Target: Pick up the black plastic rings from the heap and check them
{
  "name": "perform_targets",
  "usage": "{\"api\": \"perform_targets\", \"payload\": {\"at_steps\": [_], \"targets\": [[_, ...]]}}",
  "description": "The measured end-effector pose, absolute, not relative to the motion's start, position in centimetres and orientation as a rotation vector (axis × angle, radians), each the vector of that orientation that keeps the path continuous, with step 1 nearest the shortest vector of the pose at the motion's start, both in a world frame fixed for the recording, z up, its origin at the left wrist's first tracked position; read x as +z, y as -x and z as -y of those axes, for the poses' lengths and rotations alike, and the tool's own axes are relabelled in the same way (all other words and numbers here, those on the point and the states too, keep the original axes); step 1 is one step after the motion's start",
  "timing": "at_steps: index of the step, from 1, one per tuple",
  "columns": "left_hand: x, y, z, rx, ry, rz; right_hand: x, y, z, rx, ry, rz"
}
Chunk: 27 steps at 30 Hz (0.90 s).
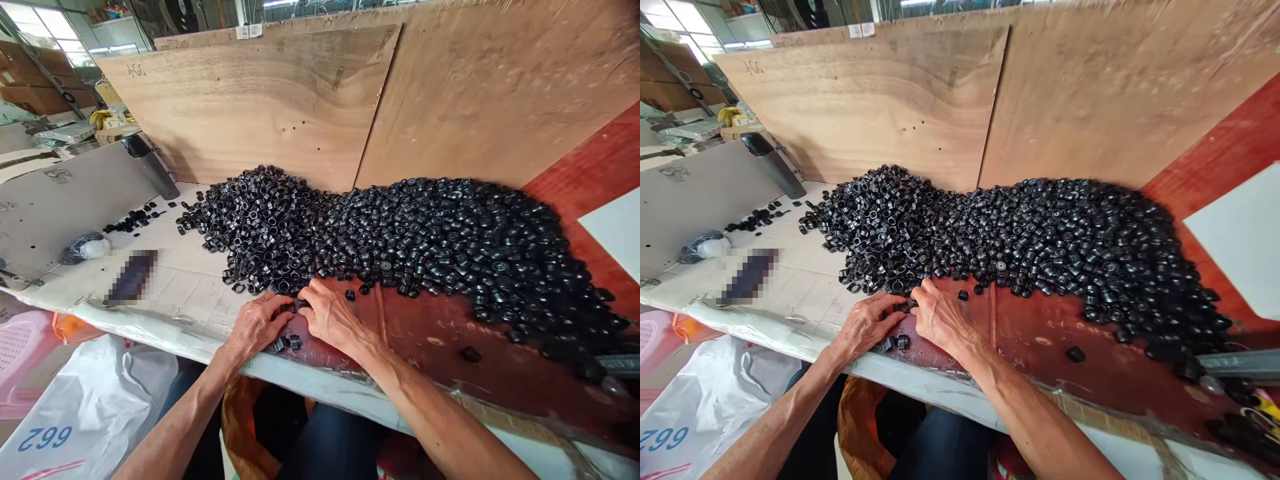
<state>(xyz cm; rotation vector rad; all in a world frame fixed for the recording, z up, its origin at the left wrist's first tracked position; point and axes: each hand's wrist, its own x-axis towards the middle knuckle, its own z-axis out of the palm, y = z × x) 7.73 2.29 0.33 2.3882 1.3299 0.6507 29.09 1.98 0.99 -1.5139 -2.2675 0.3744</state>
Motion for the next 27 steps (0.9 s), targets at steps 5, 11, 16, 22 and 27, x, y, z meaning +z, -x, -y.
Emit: {"api": "perform_targets", "payload": {"at_steps": [5,11,16,22,27], "targets": [[-0.4,-7.7,-2.4,0.690,-2.390,-1.339,0.6,-29.5,-2.2,0.443,1.324,2.090],[-0.1,-7.9,-2.1,0.790,-2.345,-1.282,0.9,-29.7,-2.5,0.564,1.268,1.903],[0.9,-8.2,-1.7,0.818,-2.183,-1.315,1.5,-29.7,-2.5,0.749,1.314,1.748],[1.0,-8.4,-1.6,0.942,-2.081,-1.272,2.1,-29.4,-2.0,1.046,1.153,1.674],[0.9,-8.3,-1.6,0.992,-2.006,-1.197,2.0,-29.0,-1.6,1.116,1.214,1.624]]}}
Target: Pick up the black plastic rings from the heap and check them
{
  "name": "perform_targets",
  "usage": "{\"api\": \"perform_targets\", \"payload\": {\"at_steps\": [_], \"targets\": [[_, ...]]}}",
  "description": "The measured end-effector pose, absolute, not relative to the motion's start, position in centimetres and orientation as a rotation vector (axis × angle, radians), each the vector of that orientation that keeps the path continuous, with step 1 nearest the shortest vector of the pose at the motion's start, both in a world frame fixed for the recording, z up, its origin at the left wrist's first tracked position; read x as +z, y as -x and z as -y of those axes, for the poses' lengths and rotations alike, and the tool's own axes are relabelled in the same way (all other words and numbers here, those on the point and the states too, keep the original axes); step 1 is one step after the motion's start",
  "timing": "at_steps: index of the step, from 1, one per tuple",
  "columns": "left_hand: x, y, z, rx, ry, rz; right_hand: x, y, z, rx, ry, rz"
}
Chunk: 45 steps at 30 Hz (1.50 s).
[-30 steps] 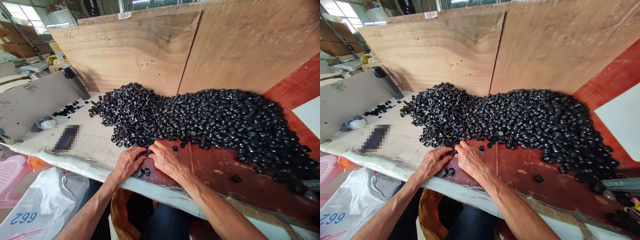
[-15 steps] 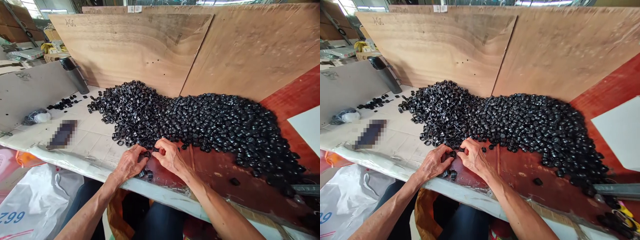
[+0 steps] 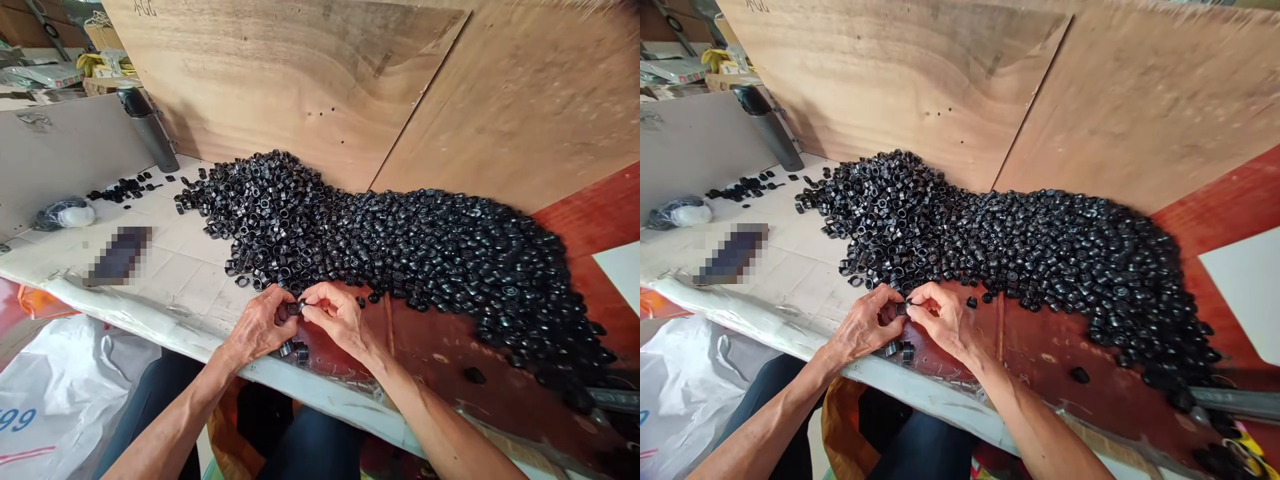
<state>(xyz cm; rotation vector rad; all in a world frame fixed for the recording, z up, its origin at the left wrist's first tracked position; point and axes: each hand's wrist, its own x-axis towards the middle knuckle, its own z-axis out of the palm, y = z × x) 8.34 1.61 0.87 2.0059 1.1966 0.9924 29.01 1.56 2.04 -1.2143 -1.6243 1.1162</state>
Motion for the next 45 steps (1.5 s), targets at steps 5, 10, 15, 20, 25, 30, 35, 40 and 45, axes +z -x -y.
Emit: {"api": "perform_targets", "payload": {"at_steps": [5,10,15,20,25,30,35,40,45], "targets": [[0.9,-7.8,-1.8,0.915,-1.745,-1.131,2.0,-28.9,-1.5,0.989,1.212,1.701],[0.7,-7.7,-2.1,1.001,-1.639,-1.012,1.6,-28.7,-1.4,1.058,1.202,1.606],[1.3,-8.0,-1.7,0.889,-1.355,-1.025,1.6,-28.4,-1.4,1.051,1.177,1.606],[1.3,-7.8,-1.5,0.909,-1.357,-1.045,2.4,-28.4,-1.3,0.951,1.178,1.697],[0.7,-7.4,-1.6,0.958,-1.529,-1.067,2.5,-28.3,-1.4,0.872,1.224,1.791],[1.0,-7.3,-1.6,0.960,-1.726,-1.049,1.9,-28.0,-1.5,0.670,1.198,1.899],[1.0,-7.4,-1.6,0.934,-1.635,-1.068,2.2,-27.8,-1.0,0.633,1.252,1.836],[0.8,-7.5,-1.6,0.992,-1.583,-1.097,2.1,-28.1,-0.9,0.616,1.163,1.911],[1.0,-7.5,-1.6,0.976,-1.601,-1.084,1.7,-28.1,-1.1,0.657,1.262,1.884]]}}
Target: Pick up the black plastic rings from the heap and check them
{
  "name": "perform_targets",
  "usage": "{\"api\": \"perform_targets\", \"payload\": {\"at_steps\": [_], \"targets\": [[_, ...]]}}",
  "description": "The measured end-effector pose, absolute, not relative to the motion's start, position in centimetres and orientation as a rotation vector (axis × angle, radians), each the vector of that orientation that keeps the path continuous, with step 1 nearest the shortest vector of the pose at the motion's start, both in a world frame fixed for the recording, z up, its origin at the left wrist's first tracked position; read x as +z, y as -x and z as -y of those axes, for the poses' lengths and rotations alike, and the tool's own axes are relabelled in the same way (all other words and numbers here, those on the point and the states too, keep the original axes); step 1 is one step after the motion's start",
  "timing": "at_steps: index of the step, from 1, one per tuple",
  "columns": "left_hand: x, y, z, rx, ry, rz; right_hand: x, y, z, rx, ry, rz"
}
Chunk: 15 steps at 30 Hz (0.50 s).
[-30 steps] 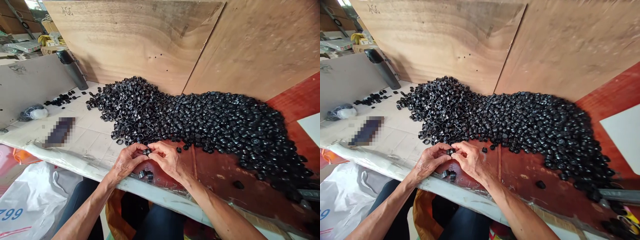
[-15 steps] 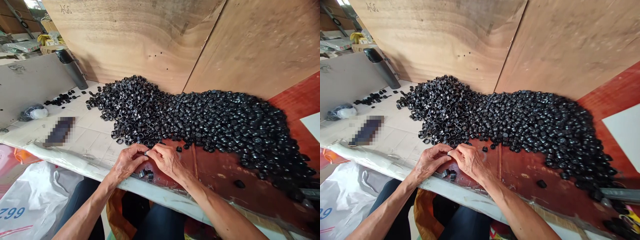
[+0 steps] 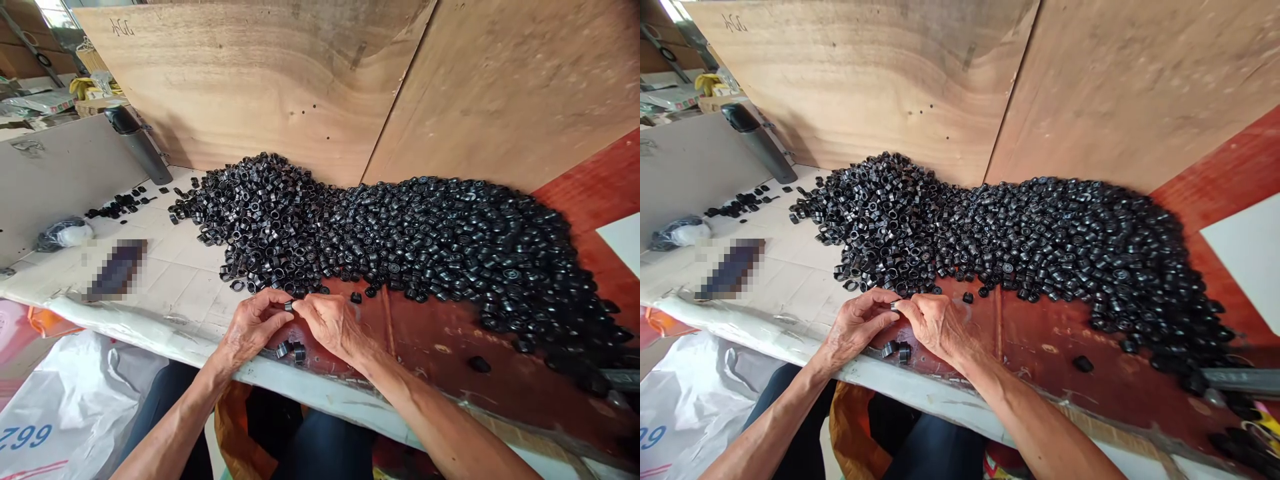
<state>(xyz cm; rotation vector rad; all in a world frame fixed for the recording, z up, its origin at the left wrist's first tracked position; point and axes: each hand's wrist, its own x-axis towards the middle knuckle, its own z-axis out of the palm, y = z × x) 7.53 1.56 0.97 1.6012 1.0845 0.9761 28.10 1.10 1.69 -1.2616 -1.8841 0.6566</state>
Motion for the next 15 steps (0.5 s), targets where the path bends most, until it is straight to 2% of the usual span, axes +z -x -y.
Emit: {"api": "perform_targets", "payload": {"at_steps": [4,15], "targets": [[0.9,-7.6,-1.4,0.980,-1.529,-1.122,2.6,-28.2,-1.1,0.802,1.221,1.865],[1.1,-7.6,-1.4,0.960,-1.512,-1.140,2.7,-28.2,-1.1,0.776,1.175,1.821]]}}
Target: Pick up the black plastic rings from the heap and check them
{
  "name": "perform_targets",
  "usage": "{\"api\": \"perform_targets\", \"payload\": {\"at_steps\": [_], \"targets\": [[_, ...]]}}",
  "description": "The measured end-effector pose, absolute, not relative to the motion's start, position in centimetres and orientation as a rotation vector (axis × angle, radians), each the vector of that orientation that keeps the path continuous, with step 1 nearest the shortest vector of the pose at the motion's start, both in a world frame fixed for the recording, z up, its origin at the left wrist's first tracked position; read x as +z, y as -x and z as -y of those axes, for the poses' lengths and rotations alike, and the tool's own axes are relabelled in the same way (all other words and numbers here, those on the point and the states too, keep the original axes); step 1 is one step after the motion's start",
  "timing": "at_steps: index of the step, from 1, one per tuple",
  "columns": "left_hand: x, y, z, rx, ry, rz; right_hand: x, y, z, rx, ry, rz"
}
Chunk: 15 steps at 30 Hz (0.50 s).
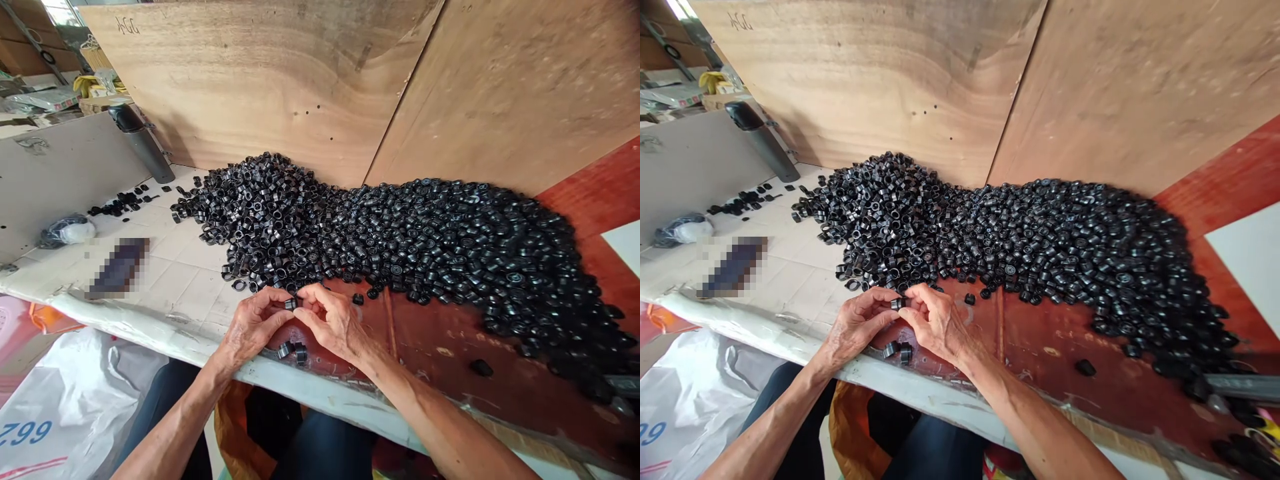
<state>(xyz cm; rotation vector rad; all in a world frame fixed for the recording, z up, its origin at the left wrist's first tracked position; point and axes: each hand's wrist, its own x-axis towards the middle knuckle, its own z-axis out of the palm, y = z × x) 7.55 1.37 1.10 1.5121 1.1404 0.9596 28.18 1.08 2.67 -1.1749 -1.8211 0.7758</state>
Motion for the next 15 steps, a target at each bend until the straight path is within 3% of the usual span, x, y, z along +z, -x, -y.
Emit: {"api": "perform_targets", "payload": {"at_steps": [6,15], "targets": [[0.97,-7.56,-1.34,0.959,-1.536,-1.083,2.57,-27.69,-0.95,0.772,1.331,1.817],[1.93,-8.12,-1.24,0.930,-1.339,-1.034,3.07,-28.15,-0.95,0.795,1.158,1.795]]}}
